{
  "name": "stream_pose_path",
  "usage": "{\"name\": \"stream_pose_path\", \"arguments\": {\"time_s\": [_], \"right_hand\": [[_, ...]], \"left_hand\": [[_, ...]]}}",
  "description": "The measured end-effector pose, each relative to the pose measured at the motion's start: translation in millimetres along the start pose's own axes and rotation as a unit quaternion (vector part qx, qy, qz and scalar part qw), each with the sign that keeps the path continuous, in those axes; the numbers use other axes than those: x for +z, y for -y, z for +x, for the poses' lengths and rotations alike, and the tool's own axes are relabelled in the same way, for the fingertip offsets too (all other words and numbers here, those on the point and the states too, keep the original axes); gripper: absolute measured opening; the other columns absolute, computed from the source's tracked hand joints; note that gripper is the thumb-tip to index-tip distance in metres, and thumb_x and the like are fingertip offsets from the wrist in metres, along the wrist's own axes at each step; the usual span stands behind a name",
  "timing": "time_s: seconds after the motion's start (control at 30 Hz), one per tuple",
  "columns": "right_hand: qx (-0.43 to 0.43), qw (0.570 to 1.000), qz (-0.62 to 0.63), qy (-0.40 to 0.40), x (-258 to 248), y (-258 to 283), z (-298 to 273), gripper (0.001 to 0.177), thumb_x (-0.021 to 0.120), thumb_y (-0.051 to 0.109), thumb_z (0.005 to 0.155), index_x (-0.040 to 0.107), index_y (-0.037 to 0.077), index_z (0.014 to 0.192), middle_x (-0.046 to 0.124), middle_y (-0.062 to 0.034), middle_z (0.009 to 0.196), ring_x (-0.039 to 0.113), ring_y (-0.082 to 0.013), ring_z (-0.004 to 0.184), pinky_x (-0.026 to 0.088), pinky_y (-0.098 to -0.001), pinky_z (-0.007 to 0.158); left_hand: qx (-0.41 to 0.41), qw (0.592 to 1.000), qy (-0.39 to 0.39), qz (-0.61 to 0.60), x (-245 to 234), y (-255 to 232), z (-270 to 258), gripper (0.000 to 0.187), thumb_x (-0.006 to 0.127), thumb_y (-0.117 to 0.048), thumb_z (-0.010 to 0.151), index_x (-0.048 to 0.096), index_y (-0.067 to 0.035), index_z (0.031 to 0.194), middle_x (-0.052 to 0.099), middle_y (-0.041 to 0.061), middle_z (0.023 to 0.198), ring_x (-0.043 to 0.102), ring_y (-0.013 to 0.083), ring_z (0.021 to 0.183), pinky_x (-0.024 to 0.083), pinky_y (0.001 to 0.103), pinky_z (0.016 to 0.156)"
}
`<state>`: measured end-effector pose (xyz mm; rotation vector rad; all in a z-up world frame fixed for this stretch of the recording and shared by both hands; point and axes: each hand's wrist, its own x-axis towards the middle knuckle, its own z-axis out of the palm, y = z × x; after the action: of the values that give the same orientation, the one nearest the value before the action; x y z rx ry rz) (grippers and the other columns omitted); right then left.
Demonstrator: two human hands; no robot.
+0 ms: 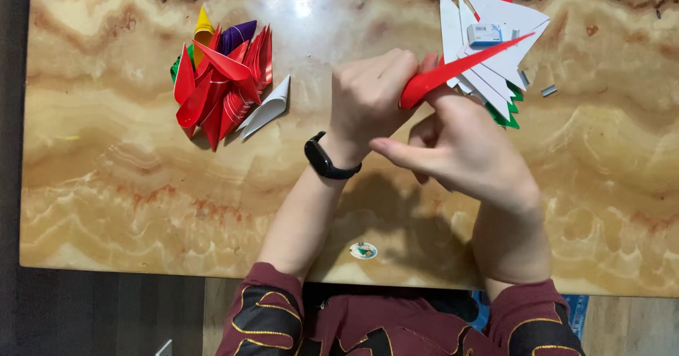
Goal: Folding paper into specific shapes for origami.
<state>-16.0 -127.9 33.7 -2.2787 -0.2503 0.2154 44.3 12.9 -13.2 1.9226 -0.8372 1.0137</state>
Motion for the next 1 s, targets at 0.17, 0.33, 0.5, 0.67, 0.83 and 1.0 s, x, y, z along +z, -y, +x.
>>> {"name": "stream_pose_path", "arguments": {"time_s": [0.17,0.33,0.5,0.67,0.83,1.0], "right_hand": [[0.008,0.950,0.278,0.139,-12,6,-2,0.063,0.071,0.006,0.083,0.044,0.002,0.140,0.058,-0.0052,0.046,0.040,-0.0093,0.028,0.023,-0.0225,0.022],[-0.128,0.989,-0.042,-0.055,1,12,-18,0.048,0.081,0.011,0.087,0.064,-0.005,0.129,0.067,-0.0060,0.058,0.058,-0.0132,0.039,0.038,-0.0252,0.036],[-0.234,0.916,-0.293,-0.139,3,12,-27,0.045,0.082,0.017,0.095,0.071,0.000,0.134,0.065,-0.0005,0.068,0.058,-0.0162,0.051,0.042,-0.0334,0.051],[-0.256,0.900,-0.324,-0.138,1,15,-29,0.047,0.080,0.008,0.088,0.071,0.003,0.134,0.070,-0.0059,0.083,0.058,-0.0189,0.059,0.044,-0.0348,0.053],[-0.175,0.948,-0.259,-0.055,-5,-13,-14,0.035,0.077,0.020,0.090,0.063,0.002,0.116,0.069,-0.0022,0.064,0.062,-0.0216,0.048,0.043,-0.0355,0.046],[-0.122,0.987,-0.100,0.027,-8,-3,-5,0.052,0.073,0.021,0.089,0.056,-0.005,0.130,0.068,-0.0094,0.058,0.061,-0.0234,0.042,0.041,-0.0351,0.039]], "left_hand": [[-0.035,0.995,-0.045,-0.083,2,1,-1,0.028,0.072,0.003,0.085,0.049,-0.003,0.072,0.049,0.004,0.065,0.037,0.0214,0.052,0.034,0.036,0.050],[-0.153,0.961,0.009,-0.231,-2,4,-6,0.024,0.072,0.005,0.074,0.050,-0.004,0.077,0.051,0.002,0.068,0.039,0.0160,0.059,0.036,0.029,0.055],[-0.169,0.941,0.024,-0.293,-4,9,-8,0.028,0.075,0.002,0.074,0.048,-0.006,0.073,0.054,-0.001,0.069,0.041,0.0125,0.059,0.037,0.026,0.056],[-0.120,0.945,0.077,-0.295,-8,8,-5,0.030,0.080,0.001,0.074,0.050,-0.004,0.074,0.057,0.003,0.066,0.046,0.0160,0.058,0.037,0.029,0.056],[-0.012,0.990,0.073,-0.121,-8,3,1,0.022,0.071,-0.002,0.085,0.051,-0.004,0.078,0.053,0.005,0.066,0.042,0.0219,0.053,0.034,0.037,0.053],[-0.045,0.996,-0.039,-0.065,0,0,-4,0.026,0.070,0.001,0.088,0.051,-0.003,0.071,0.051,0.006,0.060,0.037,0.0216,0.048,0.034,0.037,0.049]]}}
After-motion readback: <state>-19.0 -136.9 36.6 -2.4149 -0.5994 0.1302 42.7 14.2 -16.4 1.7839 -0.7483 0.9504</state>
